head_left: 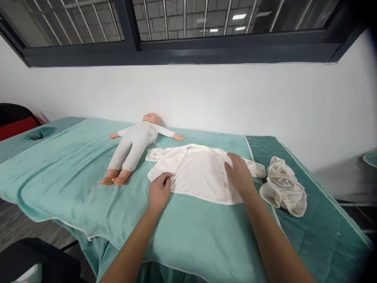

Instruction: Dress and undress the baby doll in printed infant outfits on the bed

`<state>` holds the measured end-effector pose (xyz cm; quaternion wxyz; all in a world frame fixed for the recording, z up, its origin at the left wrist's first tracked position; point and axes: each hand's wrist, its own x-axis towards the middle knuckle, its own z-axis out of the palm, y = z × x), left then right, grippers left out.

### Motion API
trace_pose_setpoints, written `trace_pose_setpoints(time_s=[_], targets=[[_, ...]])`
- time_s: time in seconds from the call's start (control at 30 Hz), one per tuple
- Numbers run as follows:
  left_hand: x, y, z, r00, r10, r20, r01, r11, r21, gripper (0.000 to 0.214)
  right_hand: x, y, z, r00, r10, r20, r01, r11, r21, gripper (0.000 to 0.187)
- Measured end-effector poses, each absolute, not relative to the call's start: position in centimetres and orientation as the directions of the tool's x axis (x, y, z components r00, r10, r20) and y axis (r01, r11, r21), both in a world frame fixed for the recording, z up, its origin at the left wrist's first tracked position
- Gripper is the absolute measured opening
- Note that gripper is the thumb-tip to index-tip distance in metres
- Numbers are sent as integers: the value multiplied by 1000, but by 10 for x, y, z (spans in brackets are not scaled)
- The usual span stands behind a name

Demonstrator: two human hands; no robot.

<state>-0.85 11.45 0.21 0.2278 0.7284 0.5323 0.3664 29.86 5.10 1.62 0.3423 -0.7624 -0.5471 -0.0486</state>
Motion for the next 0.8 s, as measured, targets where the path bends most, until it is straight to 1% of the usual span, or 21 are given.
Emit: trace_pose_setpoints(time_s=[0.07, 0.13, 0.2, 0.23, 0.3, 0.47, 0.57, 0.63, 0.73, 0.77, 0.8], targets=[[-9, 114, 2, 167, 942, 291, 603, -331, 726, 26, 311, 77, 27, 406, 838, 365, 872, -235, -431, 43], [-9, 115, 2, 168, 943, 289, 604, -330, 726, 26, 324, 99, 35, 394, 896, 203, 868, -291, -403, 37], [-10, 115, 1, 174, 943, 282, 608, -329, 723, 26, 334, 116, 38, 355, 932, 70, 875, -305, -375, 28], [-10, 115, 1, 175, 944, 278, 609, -326, 723, 26, 338, 122, 37, 336, 941, 40, 882, -300, -363, 25], [-11, 116, -1, 173, 945, 276, 607, -324, 726, 26, 345, 128, 32, 319, 947, 35, 884, -284, -370, 22], [-11, 117, -3, 145, 948, 285, 624, -311, 717, 25, 359, 127, 18, 336, 942, -7, 780, -283, -557, 25], [-10, 117, -3, 128, 952, 277, 646, -292, 705, 25, 364, 126, 18, 335, 942, 19, 706, -237, -668, 31], [-10, 117, -3, 122, 954, 274, 657, -284, 698, 25, 363, 126, 19, 365, 931, 25, 611, -219, -761, 32], [-9, 117, -2, 111, 956, 273, 665, -276, 694, 25, 359, 126, 18, 419, 908, -9, 399, -193, -896, 32], [-9, 117, -1, 109, 956, 271, 665, -273, 695, 25, 358, 126, 17, 441, 897, -18, 348, -190, -918, 33], [-9, 118, -1, 108, 957, 269, 664, -271, 696, 25, 357, 127, 15, 474, 880, -17, 331, -196, -923, 33]])
